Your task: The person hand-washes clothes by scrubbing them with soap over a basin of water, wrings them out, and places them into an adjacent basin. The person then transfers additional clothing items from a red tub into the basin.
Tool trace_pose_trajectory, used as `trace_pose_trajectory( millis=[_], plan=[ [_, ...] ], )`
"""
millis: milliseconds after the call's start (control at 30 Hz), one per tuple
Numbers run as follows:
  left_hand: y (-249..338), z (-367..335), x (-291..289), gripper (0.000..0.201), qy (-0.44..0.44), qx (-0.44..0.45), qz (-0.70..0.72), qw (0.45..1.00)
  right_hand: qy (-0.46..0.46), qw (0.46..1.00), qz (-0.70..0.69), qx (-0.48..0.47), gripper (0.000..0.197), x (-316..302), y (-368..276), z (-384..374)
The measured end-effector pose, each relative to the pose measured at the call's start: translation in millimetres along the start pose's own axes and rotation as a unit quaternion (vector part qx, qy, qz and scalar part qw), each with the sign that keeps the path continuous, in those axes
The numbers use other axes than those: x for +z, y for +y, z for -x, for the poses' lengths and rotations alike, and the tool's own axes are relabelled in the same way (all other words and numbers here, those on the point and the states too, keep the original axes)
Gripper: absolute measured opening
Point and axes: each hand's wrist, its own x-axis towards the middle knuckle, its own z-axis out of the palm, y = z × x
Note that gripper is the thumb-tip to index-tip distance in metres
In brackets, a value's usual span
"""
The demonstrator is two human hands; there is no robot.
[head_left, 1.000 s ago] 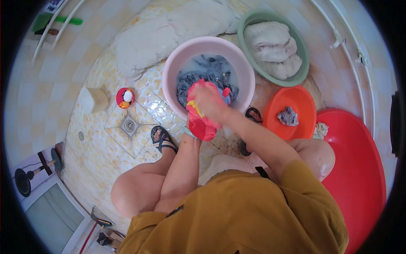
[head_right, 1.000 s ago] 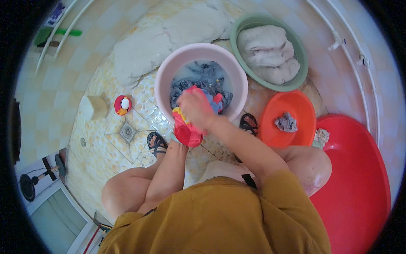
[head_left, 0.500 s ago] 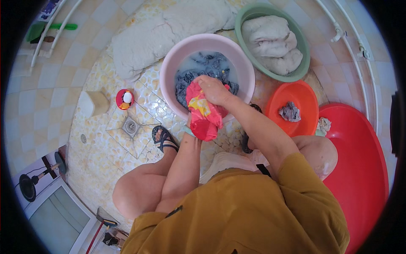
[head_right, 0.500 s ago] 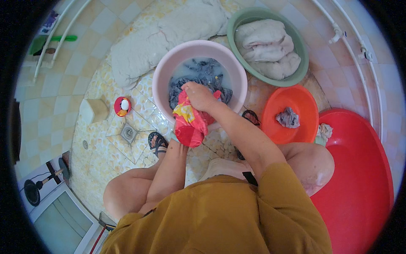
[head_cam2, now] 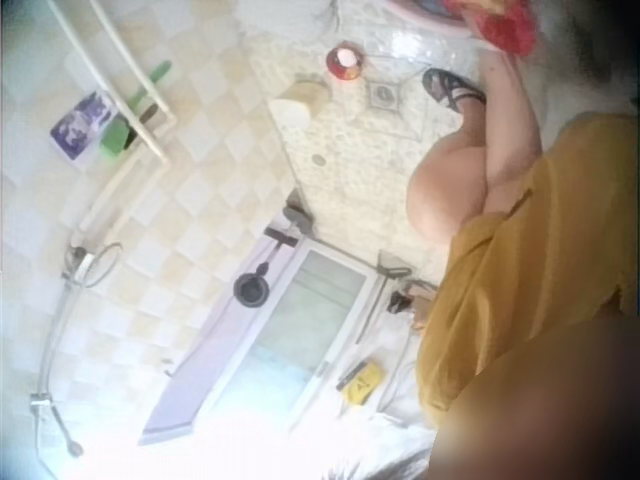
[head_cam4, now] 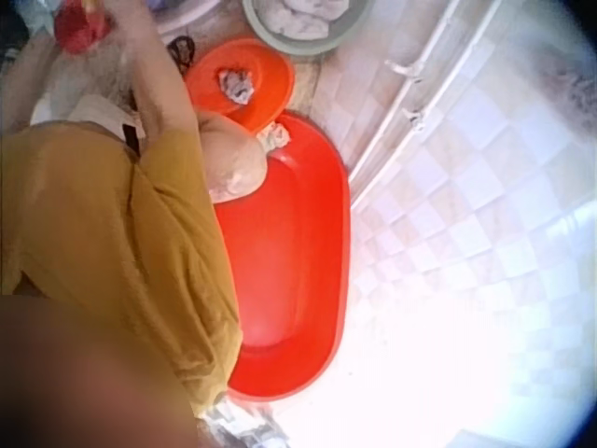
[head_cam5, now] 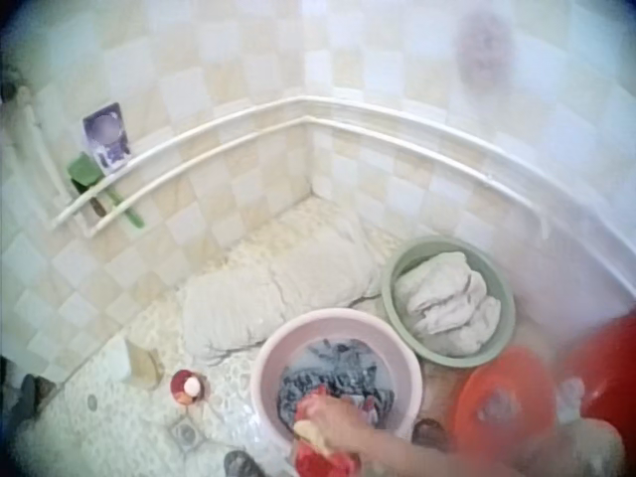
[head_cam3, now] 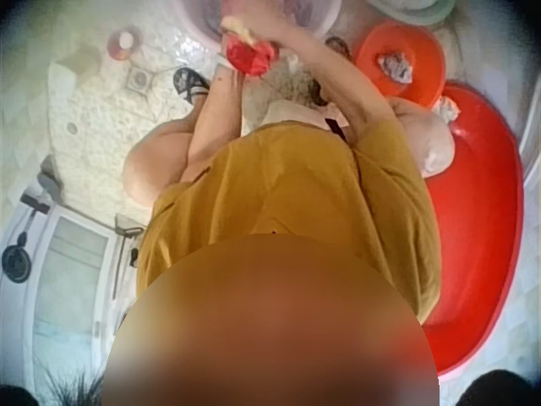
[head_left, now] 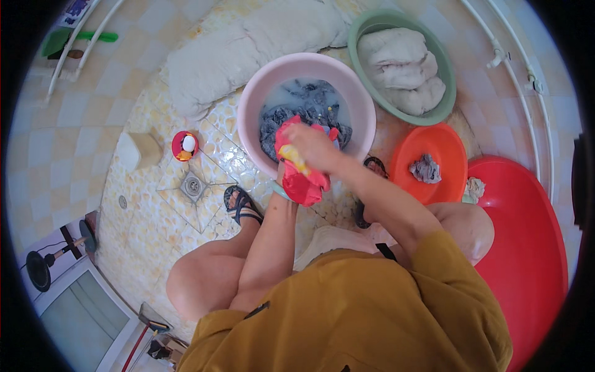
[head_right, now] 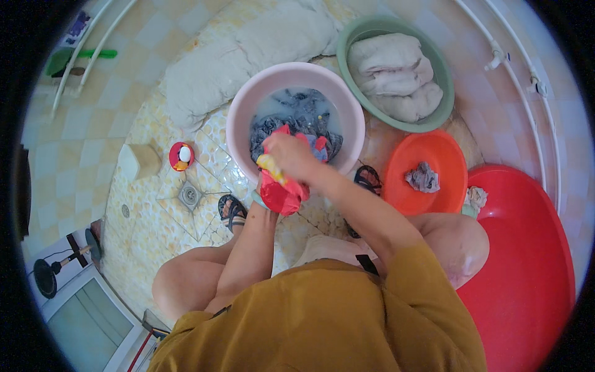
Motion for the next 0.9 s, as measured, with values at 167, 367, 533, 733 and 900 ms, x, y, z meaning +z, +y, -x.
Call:
trace_pose_trajectory(
  millis=[167,367,533,733,900],
  plan=[
    [3.7,-5.0,-5.6,0.032,0.004,-0.012,0.011,1.000,0.040,0.920,0.233,-0.312,0.027,26.1,-28.1,34.3],
    [-13.9,-7.8,-11.3,0.032,-0.023,-0.005,-0.011,1.000,0.011,0.997,-0.039,0.073,0.026,-11.7,15.1,-9.9],
    [-1.5,-4.5,-17.5,0.032,0.010,-0.021,0.052,0.998,0.054,0.985,0.031,-0.163,0.026,19.5,-24.2,30.8],
    [-5.3,0.0,-3.4,0.033,-0.026,0.001,0.065,0.998,0.067,0.998,-0.005,0.003,0.023,-2.0,9.2,-14.6],
    [6.2,-5.6,14.2,0.033,-0.028,-0.006,0.022,0.999,0.081,0.915,-0.335,0.208,0.022,-34.6,54.3,-8.8]
  ],
)
